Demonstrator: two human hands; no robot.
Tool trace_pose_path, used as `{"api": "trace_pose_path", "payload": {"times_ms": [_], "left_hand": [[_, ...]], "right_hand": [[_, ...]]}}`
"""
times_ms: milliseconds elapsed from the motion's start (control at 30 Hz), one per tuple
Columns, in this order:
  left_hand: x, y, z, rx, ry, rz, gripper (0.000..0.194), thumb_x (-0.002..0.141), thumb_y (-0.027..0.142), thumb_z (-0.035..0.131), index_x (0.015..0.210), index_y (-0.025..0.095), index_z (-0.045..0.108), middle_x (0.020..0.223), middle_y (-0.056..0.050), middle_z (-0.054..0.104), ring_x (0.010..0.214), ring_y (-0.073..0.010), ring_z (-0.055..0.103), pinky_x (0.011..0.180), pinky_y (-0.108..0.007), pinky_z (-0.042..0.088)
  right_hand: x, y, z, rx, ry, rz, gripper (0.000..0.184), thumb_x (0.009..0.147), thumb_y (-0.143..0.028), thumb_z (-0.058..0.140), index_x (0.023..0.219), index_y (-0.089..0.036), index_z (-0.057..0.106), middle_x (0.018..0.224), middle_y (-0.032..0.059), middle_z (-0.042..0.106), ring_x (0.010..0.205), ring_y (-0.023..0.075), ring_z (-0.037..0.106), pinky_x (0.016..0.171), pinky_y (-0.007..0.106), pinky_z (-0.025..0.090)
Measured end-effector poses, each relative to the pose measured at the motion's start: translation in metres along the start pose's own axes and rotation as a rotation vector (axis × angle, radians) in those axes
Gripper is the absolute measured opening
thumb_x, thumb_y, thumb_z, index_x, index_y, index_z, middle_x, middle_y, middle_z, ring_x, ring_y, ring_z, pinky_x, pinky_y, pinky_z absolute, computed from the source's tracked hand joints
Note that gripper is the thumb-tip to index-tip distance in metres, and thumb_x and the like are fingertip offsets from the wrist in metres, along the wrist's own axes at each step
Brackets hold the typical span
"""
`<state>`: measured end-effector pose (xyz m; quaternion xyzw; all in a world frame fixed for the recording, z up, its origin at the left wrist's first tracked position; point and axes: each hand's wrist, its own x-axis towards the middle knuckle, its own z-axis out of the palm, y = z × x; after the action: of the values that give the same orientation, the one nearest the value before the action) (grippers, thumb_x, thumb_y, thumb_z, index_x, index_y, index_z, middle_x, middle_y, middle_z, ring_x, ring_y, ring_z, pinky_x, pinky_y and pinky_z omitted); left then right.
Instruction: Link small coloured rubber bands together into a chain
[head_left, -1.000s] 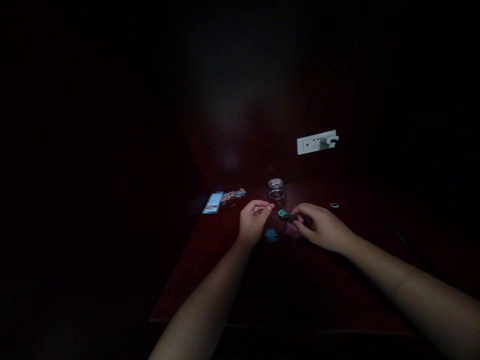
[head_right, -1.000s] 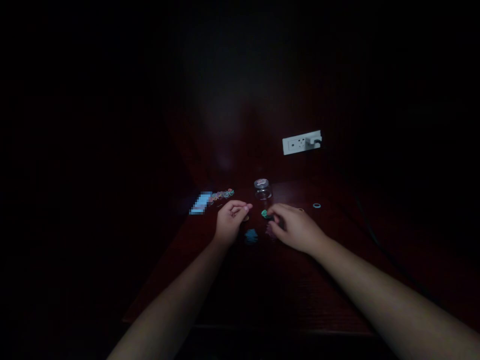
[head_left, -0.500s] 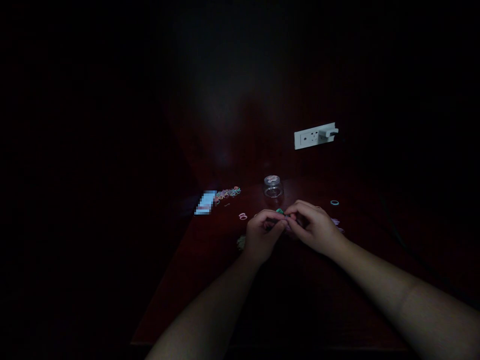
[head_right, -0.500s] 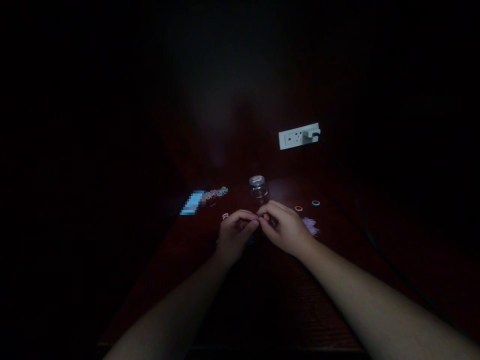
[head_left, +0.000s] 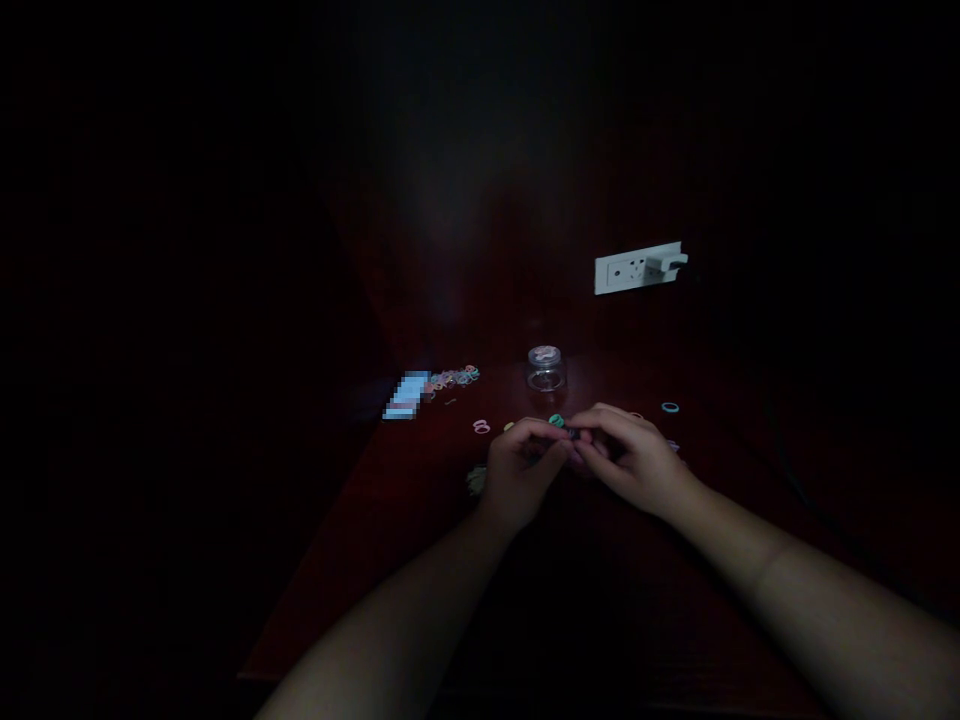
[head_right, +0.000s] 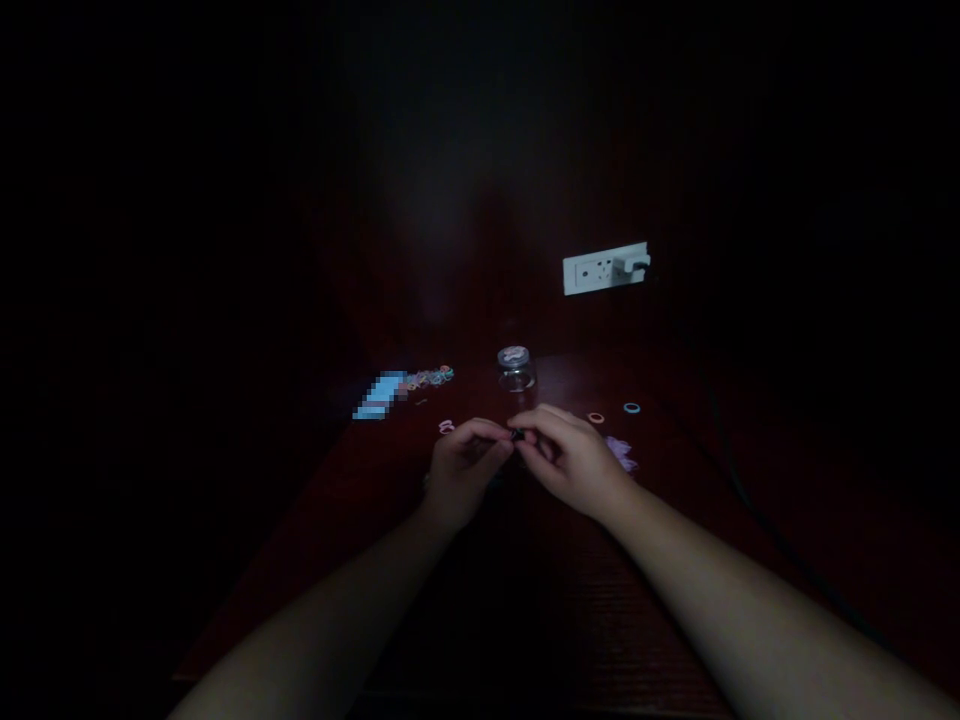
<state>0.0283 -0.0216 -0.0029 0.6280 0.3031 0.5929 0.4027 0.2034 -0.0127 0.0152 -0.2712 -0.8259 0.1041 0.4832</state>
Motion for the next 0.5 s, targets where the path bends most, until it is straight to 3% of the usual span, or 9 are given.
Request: {"api": "trace_pose_path", "payload": {"times_ms": [300, 500], "left_hand": [[0.0002, -0.0044, -0.0005, 0.052, 0.001, -0.063, 0.018, 0.081, 0.032, 0.072, 0.087, 0.015, 0.067, 0.081, -0.004, 0.070, 0.072, -0.0136, 0.065, 0.066, -0.025, 0.051], [0.0018, -0.0038, -0.0056, 0.226, 0.025, 0.033, 0.029, 0.081, 0.023, 0.071, 0.108, 0.018, 0.064, 0.103, -0.008, 0.069, 0.085, -0.0149, 0.065, 0.071, -0.026, 0.051]], "right_hand": [[0.0006, 0.0005, -0.0012, 0.038, -0.015, 0.016, 0.010, 0.091, -0.016, 0.057, 0.093, -0.019, 0.066, 0.076, 0.0024, 0.059, 0.061, 0.0133, 0.054, 0.055, 0.027, 0.043], [-0.0004, 0.0046, -0.0049, 0.010, -0.070, 0.063, 0.009, 0.092, -0.019, 0.057, 0.091, -0.018, 0.065, 0.078, 0.0035, 0.059, 0.063, 0.0133, 0.054, 0.056, 0.027, 0.043]]}}
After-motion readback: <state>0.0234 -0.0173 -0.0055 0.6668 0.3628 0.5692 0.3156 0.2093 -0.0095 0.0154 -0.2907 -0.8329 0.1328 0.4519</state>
